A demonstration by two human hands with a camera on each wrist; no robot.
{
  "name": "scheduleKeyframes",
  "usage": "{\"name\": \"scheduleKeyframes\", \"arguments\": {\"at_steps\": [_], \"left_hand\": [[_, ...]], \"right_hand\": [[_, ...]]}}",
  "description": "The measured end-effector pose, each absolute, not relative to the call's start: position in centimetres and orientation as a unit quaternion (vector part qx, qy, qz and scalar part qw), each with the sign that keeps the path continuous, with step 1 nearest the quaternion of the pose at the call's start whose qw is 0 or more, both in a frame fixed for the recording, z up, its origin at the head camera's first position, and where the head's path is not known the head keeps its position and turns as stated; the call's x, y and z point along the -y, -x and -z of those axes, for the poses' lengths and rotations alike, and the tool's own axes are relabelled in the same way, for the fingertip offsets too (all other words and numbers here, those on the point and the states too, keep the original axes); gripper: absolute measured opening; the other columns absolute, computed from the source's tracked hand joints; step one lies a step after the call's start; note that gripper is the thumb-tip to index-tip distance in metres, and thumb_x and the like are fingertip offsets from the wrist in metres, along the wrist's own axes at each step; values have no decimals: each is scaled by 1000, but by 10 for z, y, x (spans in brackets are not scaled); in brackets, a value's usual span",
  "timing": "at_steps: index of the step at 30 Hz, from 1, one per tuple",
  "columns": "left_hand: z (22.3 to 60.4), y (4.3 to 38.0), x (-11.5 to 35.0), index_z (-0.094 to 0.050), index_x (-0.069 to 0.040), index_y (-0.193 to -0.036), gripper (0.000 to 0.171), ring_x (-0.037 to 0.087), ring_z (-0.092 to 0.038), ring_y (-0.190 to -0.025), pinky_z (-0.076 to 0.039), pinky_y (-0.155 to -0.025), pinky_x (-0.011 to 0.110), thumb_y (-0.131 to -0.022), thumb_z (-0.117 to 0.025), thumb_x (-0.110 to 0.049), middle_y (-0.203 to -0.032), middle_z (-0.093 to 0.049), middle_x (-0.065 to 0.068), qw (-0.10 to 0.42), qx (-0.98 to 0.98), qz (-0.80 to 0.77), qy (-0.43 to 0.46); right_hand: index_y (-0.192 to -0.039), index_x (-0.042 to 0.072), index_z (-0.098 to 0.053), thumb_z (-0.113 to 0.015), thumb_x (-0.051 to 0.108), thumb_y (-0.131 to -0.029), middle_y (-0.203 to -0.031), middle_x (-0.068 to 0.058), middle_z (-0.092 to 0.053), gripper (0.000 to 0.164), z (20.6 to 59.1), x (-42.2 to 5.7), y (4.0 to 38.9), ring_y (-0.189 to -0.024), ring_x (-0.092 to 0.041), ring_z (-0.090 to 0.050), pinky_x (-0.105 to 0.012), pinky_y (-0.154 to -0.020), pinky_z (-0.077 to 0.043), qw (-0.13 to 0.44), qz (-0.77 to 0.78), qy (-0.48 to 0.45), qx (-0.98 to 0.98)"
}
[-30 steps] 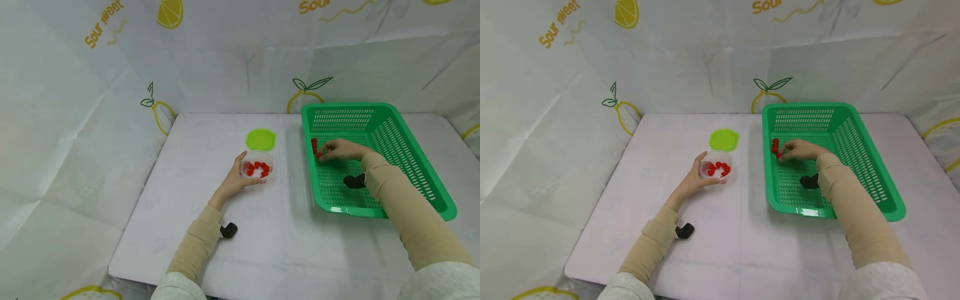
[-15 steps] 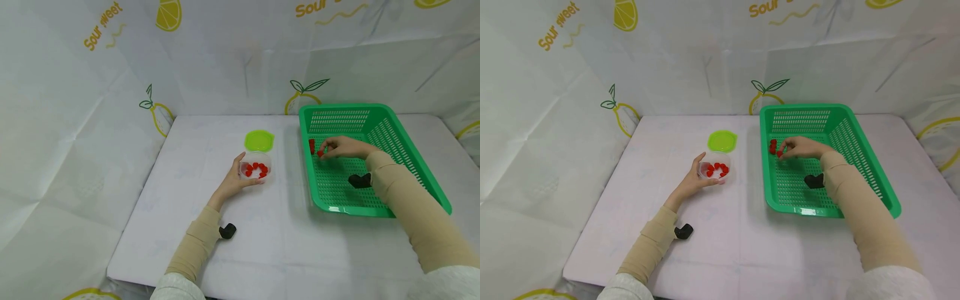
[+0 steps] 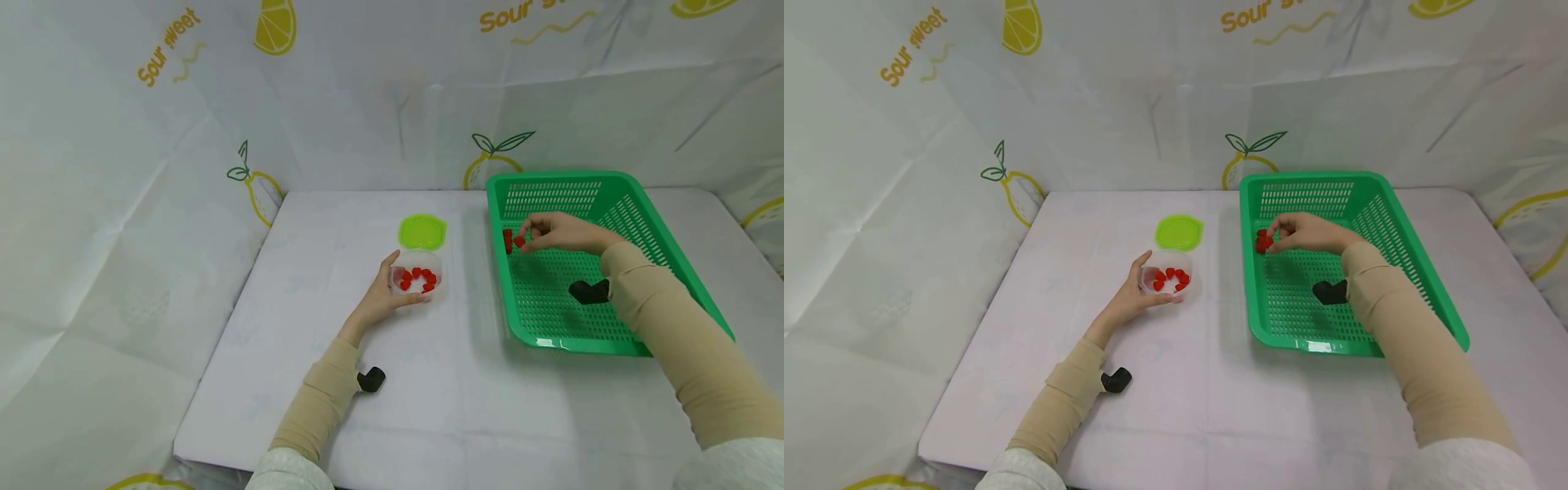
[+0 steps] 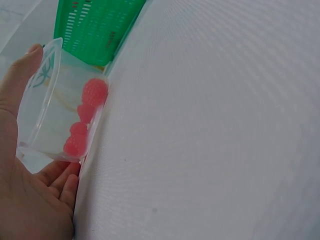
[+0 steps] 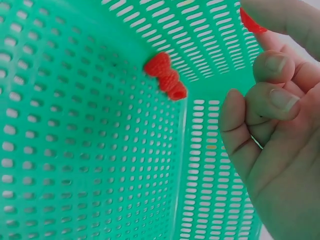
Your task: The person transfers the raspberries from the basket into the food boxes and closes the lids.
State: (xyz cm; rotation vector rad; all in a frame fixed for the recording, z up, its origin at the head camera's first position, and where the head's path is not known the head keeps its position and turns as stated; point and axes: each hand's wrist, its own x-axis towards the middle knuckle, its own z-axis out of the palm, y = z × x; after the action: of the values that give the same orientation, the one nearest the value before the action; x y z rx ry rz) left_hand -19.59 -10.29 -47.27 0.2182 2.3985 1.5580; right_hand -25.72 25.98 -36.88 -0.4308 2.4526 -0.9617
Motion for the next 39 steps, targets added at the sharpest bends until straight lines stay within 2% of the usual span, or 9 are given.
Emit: {"name": "scheduleKeyframes", "arguments": {"at_steps": [10, 17, 24, 28, 36, 39], "left_hand": [[476, 196, 104, -12, -44, -143, 101, 24, -22, -142, -28, -111, 54, -68, -79, -47, -151, -27, 1, 137, -828, -539, -73], [477, 197, 105, -12, -46, -143, 101, 24, -20, -143, -27, -111, 55, -67, -79, -48, -153, -24, 0, 140, -827, -540, -71], [477, 197, 105, -12, -44, -143, 101, 24, -20, -143, -27, -111, 54, -68, -79, -47, -153, -23, 0, 137, -825, -542, -76], [477, 198, 105, -12, -44, -144, 100, 23, -21, -142, -25, -112, 54, -69, -79, -46, -152, -25, 1, 135, -825, -543, -80], [477, 198, 105, -12, -45, -143, 102, 23, -21, -142, -27, -111, 53, -67, -79, -48, -152, -25, 0, 138, -825, -543, -75], [477, 198, 105, -12, -45, -143, 103, 22, -21, -142, -28, -111, 54, -66, -79, -50, -152, -25, -1, 138, -825, -543, -72]], "right_hand": [[-112, 5, -51, -67, 32, -85, -72, -2, -45, 42, 355, -252, 258, -63, -19, -38, -33, -68, -39, 222, 389, 158, -880], [-108, 6, -52, -67, 28, -86, -72, 2, -44, 35, 349, -240, 256, -65, -13, -40, -31, -69, -40, 217, 401, 179, -872], [-106, 8, -52, -66, 31, -86, -72, 0, -45, 33, 343, -226, 258, -70, -14, -45, -28, -71, -42, 211, 394, 196, -873], [-108, 7, -51, -67, 28, -86, -72, 1, -43, 34, 341, -217, 260, -67, -14, -43, -29, -71, -43, 216, 405, 206, -864], [-109, 10, -54, -70, 28, -83, -71, 1, -43, 35, 338, -189, 264, -77, -25, -46, -33, -74, -45, 236, 428, 205, -848], [-108, 9, -54, -70, 26, -84, -70, 0, -43, 34, 338, -178, 265, -74, -23, -45, -33, -74, -44, 238, 433, 218, -842]]}}
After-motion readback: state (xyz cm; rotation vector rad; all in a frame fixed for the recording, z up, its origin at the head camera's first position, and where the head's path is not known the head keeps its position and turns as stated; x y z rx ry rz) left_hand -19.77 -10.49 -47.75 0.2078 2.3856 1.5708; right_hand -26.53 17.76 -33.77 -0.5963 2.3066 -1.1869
